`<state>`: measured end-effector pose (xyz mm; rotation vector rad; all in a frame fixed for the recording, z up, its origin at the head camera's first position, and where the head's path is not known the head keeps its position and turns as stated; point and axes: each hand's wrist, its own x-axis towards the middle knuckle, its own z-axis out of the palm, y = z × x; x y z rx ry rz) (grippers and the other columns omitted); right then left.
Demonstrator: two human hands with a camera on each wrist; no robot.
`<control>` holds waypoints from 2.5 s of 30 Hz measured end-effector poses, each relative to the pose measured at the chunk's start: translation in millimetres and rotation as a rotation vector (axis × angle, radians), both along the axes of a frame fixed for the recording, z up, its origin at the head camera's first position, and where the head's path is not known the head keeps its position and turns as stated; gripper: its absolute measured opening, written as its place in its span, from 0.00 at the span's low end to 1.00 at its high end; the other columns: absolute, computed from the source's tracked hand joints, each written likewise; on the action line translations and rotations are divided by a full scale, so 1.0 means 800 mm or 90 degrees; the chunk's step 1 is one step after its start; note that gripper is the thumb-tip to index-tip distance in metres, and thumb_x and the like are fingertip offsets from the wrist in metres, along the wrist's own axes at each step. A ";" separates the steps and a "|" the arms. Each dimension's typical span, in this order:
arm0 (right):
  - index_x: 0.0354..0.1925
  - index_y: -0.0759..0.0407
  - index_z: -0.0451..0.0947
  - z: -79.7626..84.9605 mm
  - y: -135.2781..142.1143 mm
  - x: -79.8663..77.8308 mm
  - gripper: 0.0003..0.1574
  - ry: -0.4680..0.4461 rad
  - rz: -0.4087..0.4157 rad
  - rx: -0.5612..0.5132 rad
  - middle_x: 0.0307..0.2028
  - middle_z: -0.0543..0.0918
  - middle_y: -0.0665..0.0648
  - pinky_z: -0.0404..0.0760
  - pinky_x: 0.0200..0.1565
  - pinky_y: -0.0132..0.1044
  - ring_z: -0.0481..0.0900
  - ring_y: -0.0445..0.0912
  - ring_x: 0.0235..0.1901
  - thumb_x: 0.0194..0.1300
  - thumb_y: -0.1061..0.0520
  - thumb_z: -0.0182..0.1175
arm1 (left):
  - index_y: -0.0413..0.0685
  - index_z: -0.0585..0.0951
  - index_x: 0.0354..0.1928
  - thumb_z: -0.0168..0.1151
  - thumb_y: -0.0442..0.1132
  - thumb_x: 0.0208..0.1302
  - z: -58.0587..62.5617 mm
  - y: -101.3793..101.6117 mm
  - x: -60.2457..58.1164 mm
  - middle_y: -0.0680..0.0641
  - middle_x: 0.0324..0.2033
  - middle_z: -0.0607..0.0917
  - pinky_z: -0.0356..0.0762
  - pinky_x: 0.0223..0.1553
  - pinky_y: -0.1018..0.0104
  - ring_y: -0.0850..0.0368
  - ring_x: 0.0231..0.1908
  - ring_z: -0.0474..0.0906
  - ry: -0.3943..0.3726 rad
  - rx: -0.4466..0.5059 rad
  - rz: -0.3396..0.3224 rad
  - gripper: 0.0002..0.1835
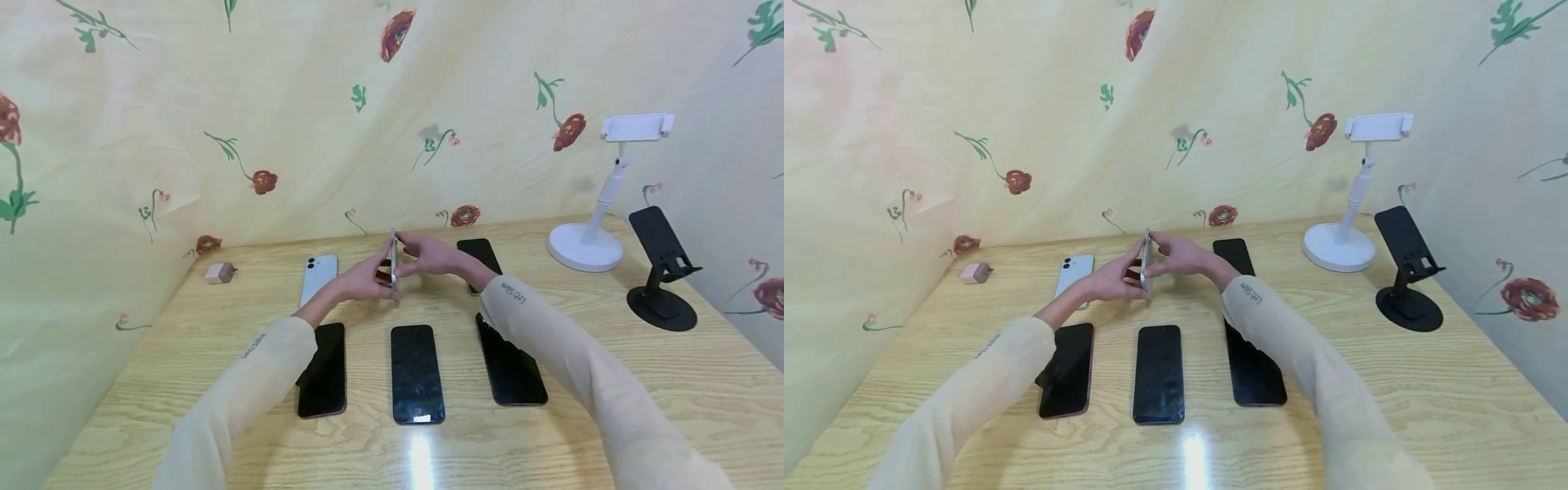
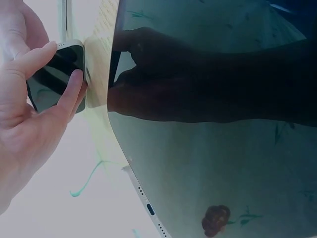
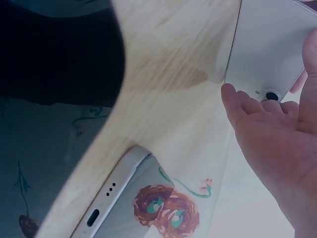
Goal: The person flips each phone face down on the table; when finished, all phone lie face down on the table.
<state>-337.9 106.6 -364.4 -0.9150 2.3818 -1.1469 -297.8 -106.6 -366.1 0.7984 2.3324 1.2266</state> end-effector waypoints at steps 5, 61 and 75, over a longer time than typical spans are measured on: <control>0.78 0.65 0.37 -0.006 -0.004 0.002 0.62 -0.017 0.025 -0.011 0.76 0.46 0.67 0.57 0.69 0.48 0.54 0.62 0.72 0.66 0.55 0.69 | 0.47 0.32 0.79 0.70 0.29 0.61 0.001 -0.004 0.003 0.31 0.69 0.64 0.74 0.56 0.56 0.38 0.60 0.73 0.009 -0.018 0.023 0.61; 0.75 0.63 0.58 -0.003 -0.003 0.016 0.50 0.061 -0.041 0.256 0.75 0.56 0.64 0.55 0.70 0.48 0.52 0.57 0.74 0.66 0.46 0.68 | 0.31 0.47 0.77 0.71 0.48 0.62 -0.004 0.008 0.007 0.33 0.72 0.63 0.63 0.65 0.55 0.44 0.68 0.64 0.076 -0.286 0.078 0.55; 0.75 0.63 0.57 -0.005 -0.003 0.020 0.49 0.065 -0.035 0.257 0.75 0.54 0.64 0.53 0.70 0.47 0.50 0.57 0.74 0.67 0.47 0.67 | 0.33 0.49 0.77 0.71 0.50 0.63 -0.003 0.014 0.007 0.33 0.72 0.62 0.62 0.66 0.54 0.43 0.69 0.62 0.076 -0.337 0.088 0.53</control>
